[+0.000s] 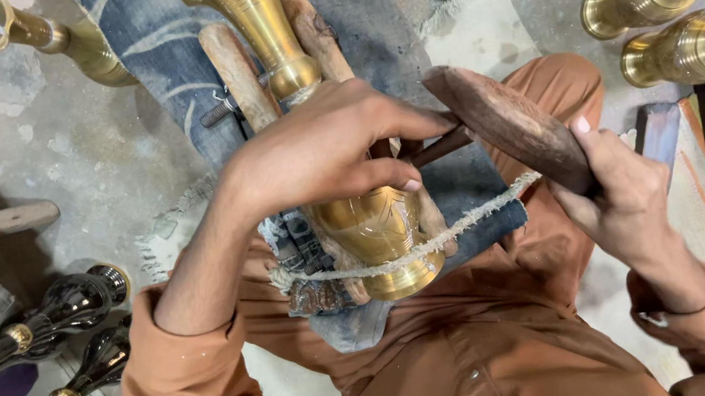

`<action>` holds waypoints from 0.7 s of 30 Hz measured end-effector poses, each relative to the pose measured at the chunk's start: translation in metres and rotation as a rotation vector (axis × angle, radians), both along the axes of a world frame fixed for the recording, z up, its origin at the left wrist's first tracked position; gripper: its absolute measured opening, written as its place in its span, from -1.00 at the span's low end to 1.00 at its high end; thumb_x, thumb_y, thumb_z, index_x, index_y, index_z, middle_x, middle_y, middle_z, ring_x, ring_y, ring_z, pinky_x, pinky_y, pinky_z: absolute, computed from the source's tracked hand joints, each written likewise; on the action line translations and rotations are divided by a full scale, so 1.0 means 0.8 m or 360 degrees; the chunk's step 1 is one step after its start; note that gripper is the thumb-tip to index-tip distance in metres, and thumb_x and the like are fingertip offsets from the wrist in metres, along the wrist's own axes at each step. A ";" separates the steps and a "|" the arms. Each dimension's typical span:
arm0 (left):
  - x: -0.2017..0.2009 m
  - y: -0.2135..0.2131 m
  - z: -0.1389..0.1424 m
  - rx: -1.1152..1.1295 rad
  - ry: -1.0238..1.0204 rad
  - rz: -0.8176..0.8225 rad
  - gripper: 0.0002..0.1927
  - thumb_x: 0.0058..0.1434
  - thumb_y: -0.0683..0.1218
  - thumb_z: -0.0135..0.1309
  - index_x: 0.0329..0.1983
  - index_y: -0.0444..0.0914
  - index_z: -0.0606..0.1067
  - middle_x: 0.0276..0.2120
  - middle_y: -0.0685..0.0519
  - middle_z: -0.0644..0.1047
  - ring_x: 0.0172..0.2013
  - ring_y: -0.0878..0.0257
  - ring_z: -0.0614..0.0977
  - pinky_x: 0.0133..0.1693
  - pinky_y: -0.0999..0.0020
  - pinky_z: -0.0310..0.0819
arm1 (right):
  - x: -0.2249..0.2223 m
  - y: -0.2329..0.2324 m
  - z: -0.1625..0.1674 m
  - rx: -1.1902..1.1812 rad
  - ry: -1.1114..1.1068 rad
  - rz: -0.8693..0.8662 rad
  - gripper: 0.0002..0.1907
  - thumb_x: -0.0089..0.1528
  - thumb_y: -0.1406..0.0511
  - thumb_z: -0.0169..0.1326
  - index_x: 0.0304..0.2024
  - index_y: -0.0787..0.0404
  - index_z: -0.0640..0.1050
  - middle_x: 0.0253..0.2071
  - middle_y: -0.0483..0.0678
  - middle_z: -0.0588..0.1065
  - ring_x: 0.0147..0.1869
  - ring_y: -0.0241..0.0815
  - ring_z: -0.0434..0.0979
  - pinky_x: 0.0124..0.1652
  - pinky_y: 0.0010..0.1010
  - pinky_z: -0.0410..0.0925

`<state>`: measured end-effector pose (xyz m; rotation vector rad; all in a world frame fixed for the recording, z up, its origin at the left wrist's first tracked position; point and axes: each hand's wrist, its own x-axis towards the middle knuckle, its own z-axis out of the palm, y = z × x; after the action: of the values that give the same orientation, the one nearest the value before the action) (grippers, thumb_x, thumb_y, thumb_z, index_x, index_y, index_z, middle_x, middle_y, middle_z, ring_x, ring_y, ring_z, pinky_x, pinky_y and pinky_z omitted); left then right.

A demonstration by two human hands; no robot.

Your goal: The person sits on the floor with a brass vase held against a padded rest and uses a small chisel, striking it with a wooden mallet to engrave decorative patterns into the vase surface, repositioning the chisel repeatedly across different areas of the design.

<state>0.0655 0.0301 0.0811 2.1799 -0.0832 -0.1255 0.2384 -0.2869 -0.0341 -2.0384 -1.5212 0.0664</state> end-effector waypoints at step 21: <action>0.037 0.003 -0.031 -0.0074 0.0147 -0.0273 -0.37 0.03 -0.05 0.36 0.23 -0.04 0.51 -0.12 0.01 0.68 -0.08 0.03 0.68 -0.08 0.12 0.47 | -0.035 -0.022 -0.006 0.0157 0.0222 -0.0410 -0.03 0.25 0.44 0.39 0.56 0.28 0.11 -0.18 0.14 0.56 -0.18 -0.08 0.65 -0.17 -0.37 0.47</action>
<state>0.0950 0.0322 0.0567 2.1151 -0.2186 -0.3179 0.2107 -0.3042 -0.0390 -2.0863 -1.1465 0.0306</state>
